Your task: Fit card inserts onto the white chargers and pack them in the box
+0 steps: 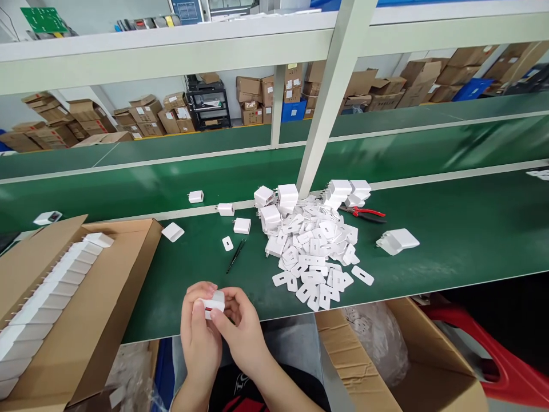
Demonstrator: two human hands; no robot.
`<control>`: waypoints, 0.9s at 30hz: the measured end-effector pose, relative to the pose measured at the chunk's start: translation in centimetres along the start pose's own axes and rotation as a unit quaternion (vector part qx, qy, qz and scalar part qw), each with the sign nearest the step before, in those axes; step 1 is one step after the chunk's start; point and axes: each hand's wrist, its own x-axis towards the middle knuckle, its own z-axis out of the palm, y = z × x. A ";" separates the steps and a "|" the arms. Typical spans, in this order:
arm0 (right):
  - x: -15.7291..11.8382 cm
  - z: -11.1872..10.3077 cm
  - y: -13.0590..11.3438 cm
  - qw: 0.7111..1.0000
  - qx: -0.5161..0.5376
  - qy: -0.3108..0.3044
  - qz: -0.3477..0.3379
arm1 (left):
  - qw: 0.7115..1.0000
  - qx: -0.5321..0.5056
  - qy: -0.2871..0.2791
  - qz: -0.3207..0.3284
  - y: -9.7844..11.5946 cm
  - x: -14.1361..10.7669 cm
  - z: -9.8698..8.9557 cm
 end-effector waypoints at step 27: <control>0.2 -0.1 -0.1 0.999 0.036 0.028 0.002 | 0.995 0.053 0.006 0.080 -1.0 -1.0 0.2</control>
